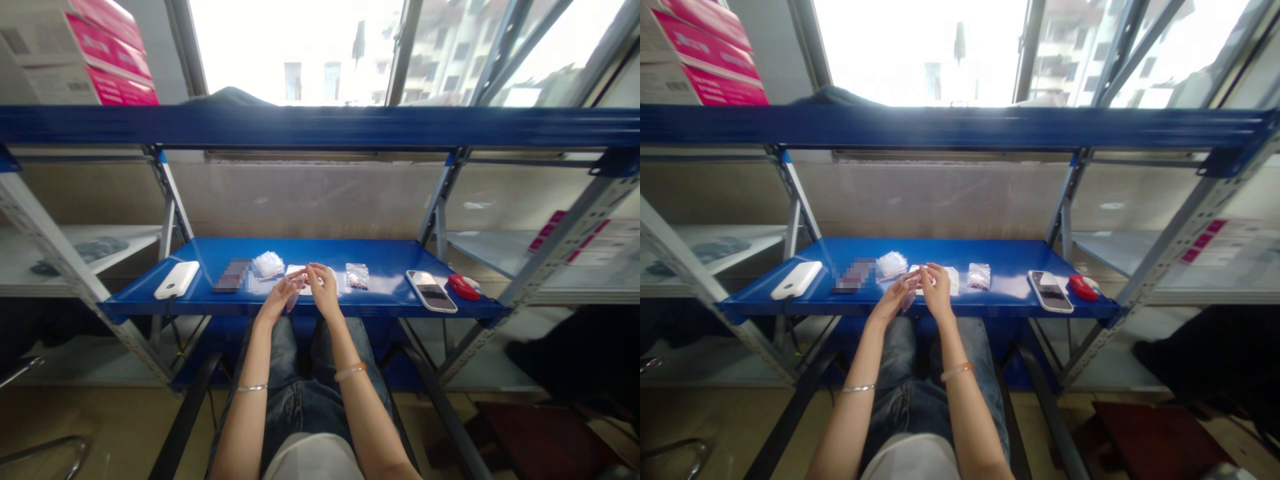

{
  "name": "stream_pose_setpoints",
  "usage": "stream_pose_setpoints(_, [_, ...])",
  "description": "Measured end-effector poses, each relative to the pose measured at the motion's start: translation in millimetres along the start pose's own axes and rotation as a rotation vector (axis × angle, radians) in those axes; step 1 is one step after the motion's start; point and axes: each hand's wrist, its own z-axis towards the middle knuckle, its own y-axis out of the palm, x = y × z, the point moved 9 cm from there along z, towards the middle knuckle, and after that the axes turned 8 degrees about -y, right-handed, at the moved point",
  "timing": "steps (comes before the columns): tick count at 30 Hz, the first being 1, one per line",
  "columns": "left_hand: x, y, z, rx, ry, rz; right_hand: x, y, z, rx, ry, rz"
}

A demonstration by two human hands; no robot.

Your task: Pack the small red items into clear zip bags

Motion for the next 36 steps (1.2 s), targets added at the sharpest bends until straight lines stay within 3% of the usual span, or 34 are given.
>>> stream_pose_setpoints(4, [6,2,0,-0.02,0.07,0.037,24,-4,-5,0.028,0.07,-0.18])
stream_pose_setpoints(9, [4,-4,-1,0.051,0.049,0.019,56,10,-22,-0.159,0.201,-0.492])
stream_pose_setpoints(12, [7,-5,-3,0.084,0.045,-0.018,57,16,-26,-0.203,0.184,-0.545])
stream_pose_setpoints(23, [11,-9,-4,0.136,0.04,-0.06,54,13,-26,-0.106,0.149,-0.535])
stream_pose_setpoints(31, [11,-10,-4,0.162,0.016,-0.044,52,14,-26,-0.116,0.136,-0.536])
stream_pose_setpoints(36, [4,-11,-1,0.163,-0.056,-0.013,53,2,-21,0.026,0.182,-0.349])
